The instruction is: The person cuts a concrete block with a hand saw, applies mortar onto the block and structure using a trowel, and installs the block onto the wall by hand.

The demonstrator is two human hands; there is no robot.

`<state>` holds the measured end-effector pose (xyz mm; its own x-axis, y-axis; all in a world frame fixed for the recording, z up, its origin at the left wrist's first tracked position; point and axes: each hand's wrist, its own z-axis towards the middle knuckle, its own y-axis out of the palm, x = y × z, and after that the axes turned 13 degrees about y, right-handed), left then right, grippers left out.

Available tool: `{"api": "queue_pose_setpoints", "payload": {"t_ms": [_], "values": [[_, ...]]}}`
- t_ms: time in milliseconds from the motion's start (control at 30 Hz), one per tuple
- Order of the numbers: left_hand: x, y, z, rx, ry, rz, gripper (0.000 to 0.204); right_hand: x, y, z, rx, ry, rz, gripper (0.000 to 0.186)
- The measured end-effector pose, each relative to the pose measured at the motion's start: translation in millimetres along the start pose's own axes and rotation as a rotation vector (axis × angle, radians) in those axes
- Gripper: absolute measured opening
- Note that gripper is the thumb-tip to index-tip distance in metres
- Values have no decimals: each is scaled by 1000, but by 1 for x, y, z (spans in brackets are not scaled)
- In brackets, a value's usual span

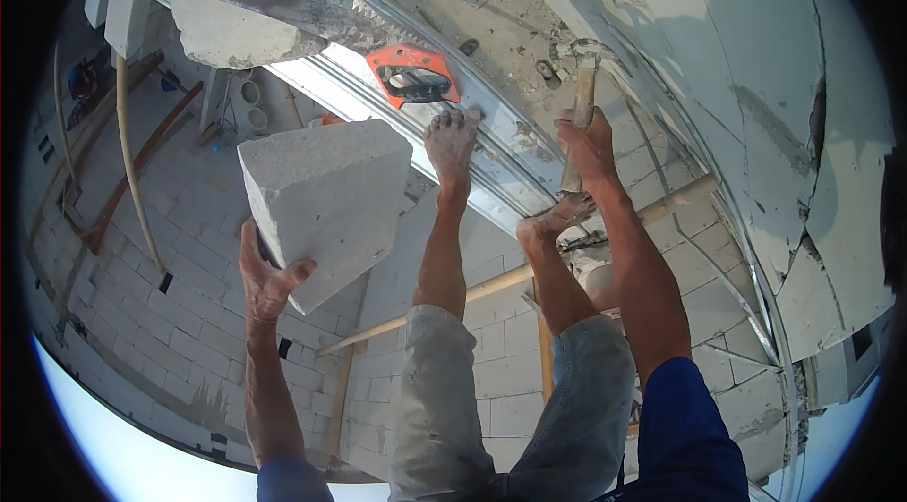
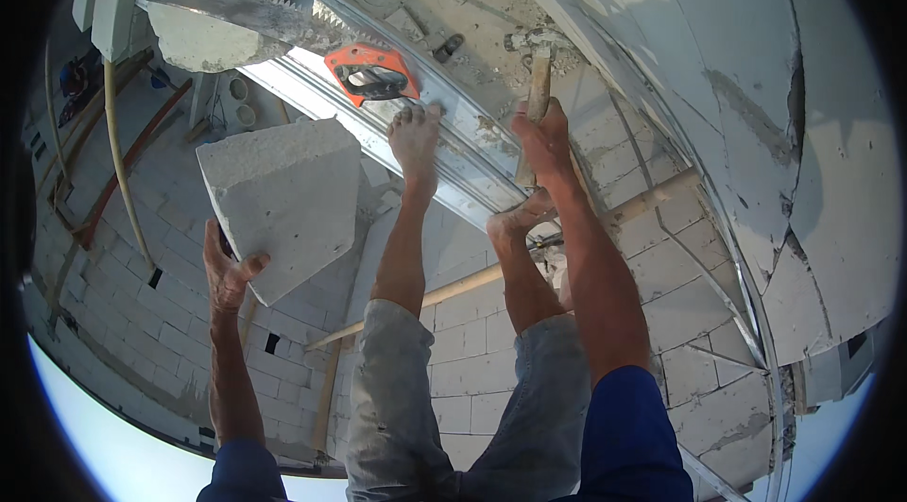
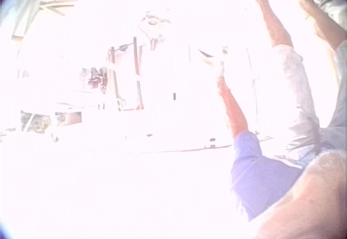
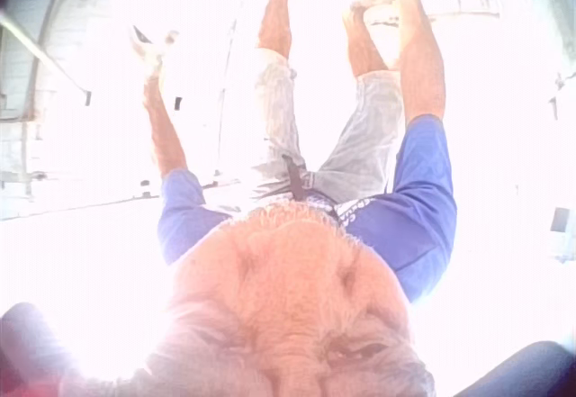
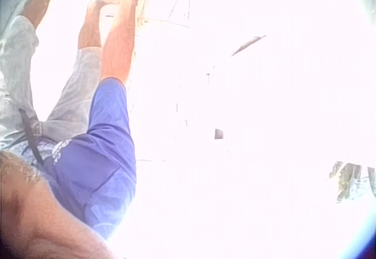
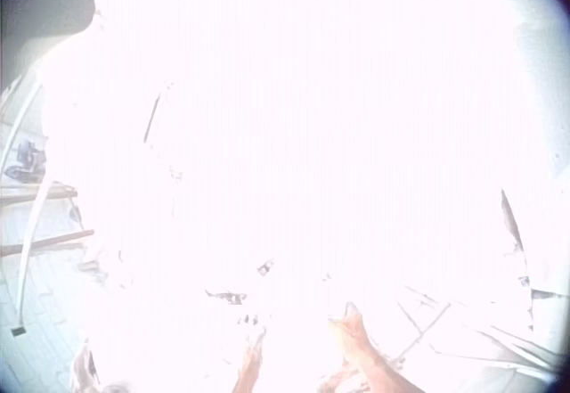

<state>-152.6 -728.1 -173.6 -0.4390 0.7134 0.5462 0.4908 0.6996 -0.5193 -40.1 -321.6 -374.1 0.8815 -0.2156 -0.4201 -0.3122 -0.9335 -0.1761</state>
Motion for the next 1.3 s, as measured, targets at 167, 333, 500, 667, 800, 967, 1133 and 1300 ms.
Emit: {"api": "queue_pose_setpoints", "payload": {"t_ms": [167,333,500,667,800,967,1133,1300], "values": [[51,27,16,-209,84,141,95,72,-93,-60,131,235,-60,30],[102,78,35,-267,294,210,95,134,-138,-110,238,466,240,23],[129,113,34,-293,335,274,95,173,-147,-128,212,538,426,14],[140,131,18,-282,333,295,87,197,-146,-122,164,619,470,12],[142,145,13,-274,296,321,87,213,-145,-108,150,615,355,15],[129,158,8,-234,318,518,91,222,-144,-95,152,617,351,15],[111,156,0,-188,288,597,94,207,-139,-87,110,610,342,13],[88,141,-27,-88,239,521,96,164,-121,-76,26,390,134,23]]}}
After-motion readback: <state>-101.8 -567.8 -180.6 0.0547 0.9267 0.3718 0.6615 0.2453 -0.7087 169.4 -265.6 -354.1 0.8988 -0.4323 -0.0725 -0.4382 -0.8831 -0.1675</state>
